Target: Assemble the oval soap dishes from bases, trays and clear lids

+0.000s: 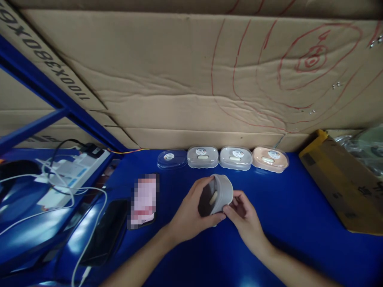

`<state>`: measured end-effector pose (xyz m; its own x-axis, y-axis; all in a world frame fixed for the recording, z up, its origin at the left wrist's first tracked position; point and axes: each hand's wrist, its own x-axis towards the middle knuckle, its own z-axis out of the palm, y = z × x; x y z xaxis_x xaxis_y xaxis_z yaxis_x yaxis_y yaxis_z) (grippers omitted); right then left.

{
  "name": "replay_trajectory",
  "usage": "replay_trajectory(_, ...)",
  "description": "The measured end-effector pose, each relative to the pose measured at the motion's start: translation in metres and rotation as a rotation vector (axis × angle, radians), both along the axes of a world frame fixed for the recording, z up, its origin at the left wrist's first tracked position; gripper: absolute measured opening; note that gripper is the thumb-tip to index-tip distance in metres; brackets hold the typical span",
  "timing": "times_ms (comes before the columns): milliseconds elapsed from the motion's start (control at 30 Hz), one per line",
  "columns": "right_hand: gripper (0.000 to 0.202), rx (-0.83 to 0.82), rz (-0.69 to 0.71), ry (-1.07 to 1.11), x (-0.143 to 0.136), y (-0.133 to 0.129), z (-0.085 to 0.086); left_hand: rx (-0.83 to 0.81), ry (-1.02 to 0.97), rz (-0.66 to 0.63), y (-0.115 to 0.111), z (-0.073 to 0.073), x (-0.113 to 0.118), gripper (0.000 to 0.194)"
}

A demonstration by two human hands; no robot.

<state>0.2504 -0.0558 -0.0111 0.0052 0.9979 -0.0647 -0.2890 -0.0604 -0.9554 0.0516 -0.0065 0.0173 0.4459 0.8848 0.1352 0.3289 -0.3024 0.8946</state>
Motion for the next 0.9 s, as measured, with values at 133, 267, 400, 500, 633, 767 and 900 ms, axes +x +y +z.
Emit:
replay_trajectory(133,0.04,-0.014,0.0,-0.134,-0.001,-0.008,0.008,0.056,0.023,0.011,0.0,-0.002,-0.007,0.094)
replay_trajectory(267,0.042,-0.02,0.033,-0.114,-0.002,-0.012,0.008,0.033,0.007,-0.005,-0.001,0.003,-0.011,0.09)
replay_trajectory(400,0.041,-0.015,0.042,-0.091,-0.005,-0.017,0.005,-0.01,-0.031,-0.026,0.0,0.005,-0.013,0.086)
replay_trajectory(500,0.042,-0.038,0.028,-0.113,-0.003,-0.017,0.003,0.002,-0.047,0.024,0.006,0.013,-0.027,0.074)
replay_trajectory(633,0.05,-0.097,0.077,-0.095,0.0,-0.008,0.004,0.219,0.234,0.152,0.026,0.028,-0.068,0.074)
replay_trajectory(767,0.061,-0.214,0.242,-0.058,-0.002,-0.009,0.0,0.31,0.627,0.061,0.051,0.031,-0.101,0.073)
replay_trajectory(900,0.069,-0.321,0.449,-0.116,-0.005,-0.021,-0.006,0.264,0.79,-0.088,0.069,0.019,-0.105,0.071)
